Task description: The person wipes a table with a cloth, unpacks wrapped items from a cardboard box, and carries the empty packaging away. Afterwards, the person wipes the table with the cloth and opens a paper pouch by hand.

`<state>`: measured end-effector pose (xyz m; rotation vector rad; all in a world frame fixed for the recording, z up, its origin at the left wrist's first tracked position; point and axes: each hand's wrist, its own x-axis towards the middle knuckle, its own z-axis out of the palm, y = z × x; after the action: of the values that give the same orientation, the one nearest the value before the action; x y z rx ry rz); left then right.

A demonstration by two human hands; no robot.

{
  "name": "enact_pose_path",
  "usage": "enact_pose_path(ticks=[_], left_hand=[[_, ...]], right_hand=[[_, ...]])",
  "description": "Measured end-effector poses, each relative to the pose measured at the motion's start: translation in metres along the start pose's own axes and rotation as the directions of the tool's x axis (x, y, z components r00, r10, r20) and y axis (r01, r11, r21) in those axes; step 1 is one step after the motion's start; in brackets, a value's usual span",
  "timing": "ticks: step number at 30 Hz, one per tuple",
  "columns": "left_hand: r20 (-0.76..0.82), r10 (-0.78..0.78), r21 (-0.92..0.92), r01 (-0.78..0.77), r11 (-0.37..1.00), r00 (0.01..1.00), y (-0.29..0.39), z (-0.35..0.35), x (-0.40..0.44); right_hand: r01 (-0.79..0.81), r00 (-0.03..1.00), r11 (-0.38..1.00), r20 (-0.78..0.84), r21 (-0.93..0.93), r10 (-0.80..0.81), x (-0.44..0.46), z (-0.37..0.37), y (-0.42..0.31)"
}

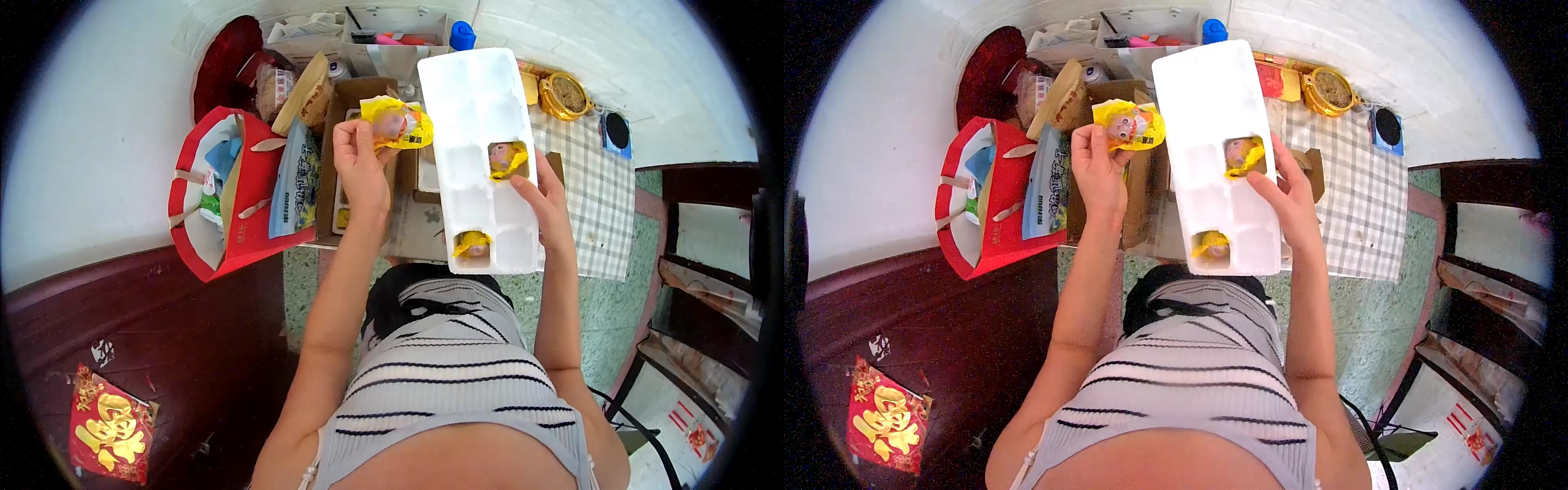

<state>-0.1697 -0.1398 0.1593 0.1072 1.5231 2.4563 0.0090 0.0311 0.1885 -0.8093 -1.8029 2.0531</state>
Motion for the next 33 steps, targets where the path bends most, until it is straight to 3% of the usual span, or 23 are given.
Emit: enact_pose_path(ticks=[15,27,33], left_hand=[[0.091,-0.049,-0.205,0.066,0.977,0.995,0.012,0.006,-0.004],[0.183,-0.142,-0.072,0.158,0.985,0.973,0.012,0.010,-0.018],[0.171,-0.090,-0.041,0.098,0.994,0.981,0.018,0.011,-0.024]], right_hand=[[0.016,0.999,0.997,-0.046,0.079,-0.012,-0.003,0.009,-0.005],[0.048,0.996,0.993,-0.085,0.110,-0.039,0.000,0.014,-0.006],[0.068,0.995,0.991,-0.085,0.115,-0.058,0.004,0.015,-0.003]])
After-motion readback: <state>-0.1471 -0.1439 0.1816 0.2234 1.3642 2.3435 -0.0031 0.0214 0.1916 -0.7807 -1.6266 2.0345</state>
